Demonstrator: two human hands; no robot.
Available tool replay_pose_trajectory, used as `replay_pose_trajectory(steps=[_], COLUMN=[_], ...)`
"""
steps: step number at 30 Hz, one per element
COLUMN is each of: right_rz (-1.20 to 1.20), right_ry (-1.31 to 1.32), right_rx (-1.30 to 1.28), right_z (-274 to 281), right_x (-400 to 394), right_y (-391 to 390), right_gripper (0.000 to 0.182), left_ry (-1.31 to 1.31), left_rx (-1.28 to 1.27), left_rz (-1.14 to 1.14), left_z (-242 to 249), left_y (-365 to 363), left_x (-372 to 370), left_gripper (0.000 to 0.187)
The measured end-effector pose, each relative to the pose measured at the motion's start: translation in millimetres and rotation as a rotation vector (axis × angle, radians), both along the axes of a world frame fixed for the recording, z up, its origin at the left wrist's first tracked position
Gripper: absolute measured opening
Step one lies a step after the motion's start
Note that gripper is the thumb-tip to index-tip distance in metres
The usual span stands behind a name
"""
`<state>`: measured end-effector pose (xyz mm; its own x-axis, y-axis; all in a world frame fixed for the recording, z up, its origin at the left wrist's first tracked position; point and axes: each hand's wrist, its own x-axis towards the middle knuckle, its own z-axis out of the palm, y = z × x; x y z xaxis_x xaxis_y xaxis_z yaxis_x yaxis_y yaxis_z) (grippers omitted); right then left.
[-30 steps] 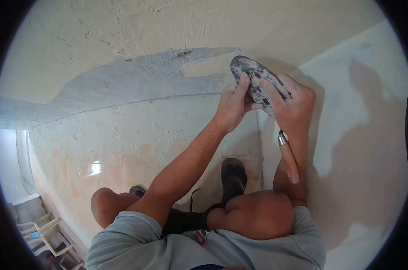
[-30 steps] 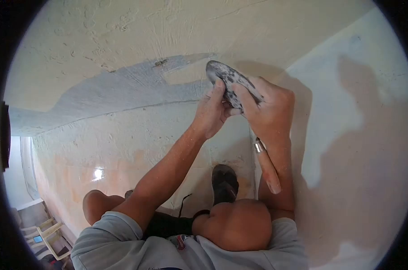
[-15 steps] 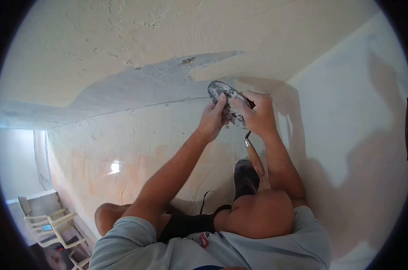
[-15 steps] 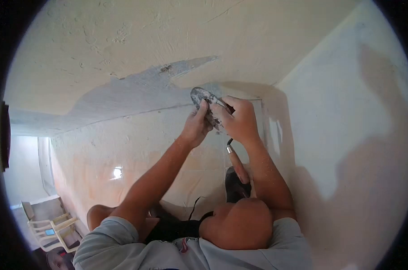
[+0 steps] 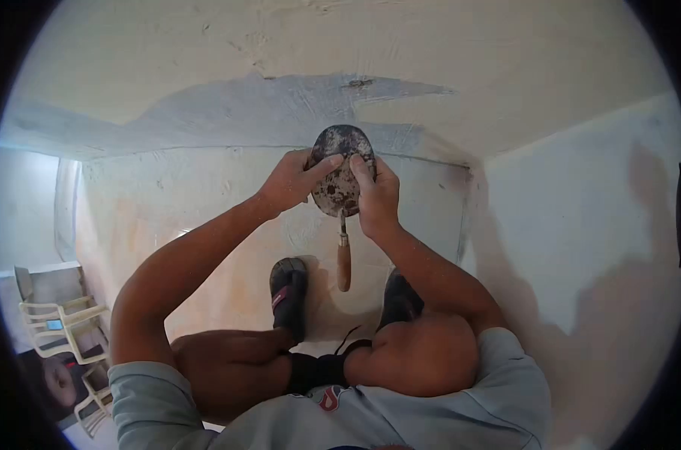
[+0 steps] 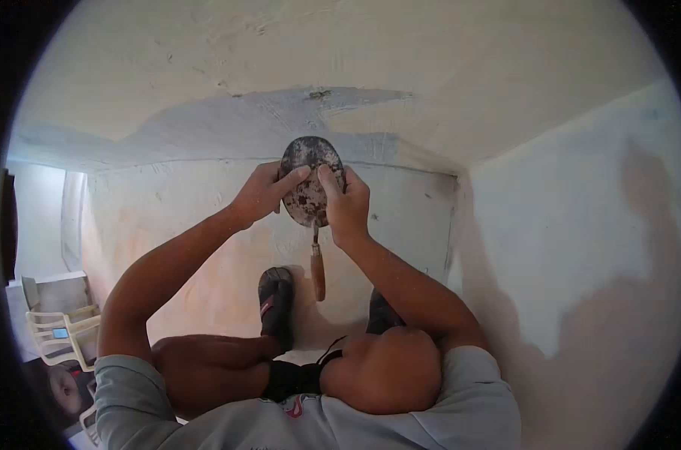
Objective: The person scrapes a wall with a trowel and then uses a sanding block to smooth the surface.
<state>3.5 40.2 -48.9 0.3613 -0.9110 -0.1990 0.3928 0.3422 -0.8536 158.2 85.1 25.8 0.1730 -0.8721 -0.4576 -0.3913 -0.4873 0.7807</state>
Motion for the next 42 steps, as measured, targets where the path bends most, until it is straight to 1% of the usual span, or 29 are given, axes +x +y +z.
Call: replay_pose_trajectory(steps=[1, 4, 6, 7, 8, 9, 10, 11, 13, 16, 18, 19, 20, 21, 23, 27, 28, 29, 31, 32, 33, 34, 35, 36, 38, 39, 40, 41, 42], right_rz=[-0.005, 0.015, 0.01, 0.037, 0.057, 0.026, -0.003, -0.035, -0.086, -0.243, -0.26, -0.272, -0.332, -0.33, -0.384, -0.516, -0.586, -0.584, -0.623, -0.616, -0.588, -0.555, -0.584, -0.585, -0.589, -0.574, -0.574, -0.615, -0.654], right_ry=[-0.032, 0.043, 0.064, 0.135, 0.207, 0.294, 0.304, 0.38, 0.521, 0.494, 0.542, 0.563, 0.527, 0.54, 0.598, 0.619, 0.574, 0.584, 0.692, 0.701, 0.686, 0.659, 0.688, 0.682, 0.489, 0.579, 0.573, 0.513, 0.454], right_rx=[0.008, -0.08, -0.07, -0.034, 0.014, 0.036, 0.022, -0.008, -0.07, -0.117, -0.1, -0.078, -0.103, -0.093, -0.225, -0.279, -0.263, -0.246, -0.258, -0.331, -0.327, -0.318, -0.418, -0.409, -0.329, -0.33, -0.335, -0.313, -0.288], right_z=[9, 15, 14, 15, 17, 15, 16, 16, 18, -6, -8, -15, -26, -32, -46, -38, -42, -45, -34, -30, -23, -16, 0, 5, 9, -8, -21, -33, -32], right_x=[4, 4, 1, -2, -1, 1, 5, 8, 5, 20, 24, 27, 33, 37, 41, 43, 46, 47, 47, 46, 45, 40, 41, 43, 45, 39, 39, 41, 45], right_y=[0, -5, -11, -14, -15, -16, -16, -18, -15, -18, -18, -19, -22, -26, -29, -12, -10, -10, -8, -14, -23, -35, -43, -44, -41, -39, -33, -23, -19], right_gripper=[0.022, 0.023, 0.026, 0.029, 0.031, 0.037, 0.037, 0.038, 0.04, 0.042, 0.042, 0.042, 0.042, 0.042, 0.037, 0.036, 0.035, 0.035, 0.037, 0.037, 0.038, 0.039, 0.041, 0.041, 0.041, 0.039, 0.039, 0.04, 0.04], left_ry=[0.052, 0.117, 0.324, 0.402, 0.42, 0.487, 0.553, 0.716, 0.778, 0.847, 0.664, 0.672, 0.682, 0.65, 0.6, 0.591, 0.595, 0.601, 0.541, 0.481, 0.415, 0.448, 0.42, 0.391, 0.403, 0.372, 0.34, 0.3, 0.299], left_rx=[-0.053, -0.2, -0.372, -0.442, -0.449, -0.404, -0.362, -0.343, -0.354, -0.383, -0.424, -0.46, -0.449, -0.452, -0.451, -0.548, -0.509, -0.462, -0.437, -0.455, -0.48, -0.548, -0.62, -0.691, -0.689, -0.617, -0.555, -0.595, -0.605], left_rz=[0.03, 0.041, 0.09, 0.154, 0.139, 0.251, 0.356, 0.491, 0.456, 0.479, 0.376, 0.374, 0.375, 0.384, 0.388, 0.343, 0.349, 0.354, 0.289, 0.298, 0.304, 0.327, 0.328, 0.333, 0.344, 0.319, 0.294, 0.318, 0.318], left_z=[-2, -10, -28, -36, -43, -53, -61, -71, -70, -84, -82, -89, -98, -103, -114, -114, -112, -111, -113, -115, -110, -92, -72, -63, -72, -79, -86, -100, -95], left_y=[3, 4, 1, 0, -4, -9, -16, -21, -13, -19, -13, -17, -21, -25, -30, -27, -28, -27, -29, -33, -38, -46, -54, -57, -51, -46, -42, -37, -40], left_x=[1, -1, -9, -15, -17, -17, -19, -27, -31, -34, -26, -24, -21, -17, -15, -16, -18, -19, -14, -14, -16, -20, -19, -20, -21, -21, -22, -27, -25], left_gripper=[0.056, 0.052, 0.051, 0.05, 0.05, 0.049, 0.048, 0.045, 0.044, 0.039, 0.036, 0.031, 0.031, 0.03, 0.031, 0.033, 0.034, 0.034, 0.036, 0.036, 0.037, 0.039, 0.038, 0.038, 0.039, 0.04, 0.041, 0.042, 0.042])
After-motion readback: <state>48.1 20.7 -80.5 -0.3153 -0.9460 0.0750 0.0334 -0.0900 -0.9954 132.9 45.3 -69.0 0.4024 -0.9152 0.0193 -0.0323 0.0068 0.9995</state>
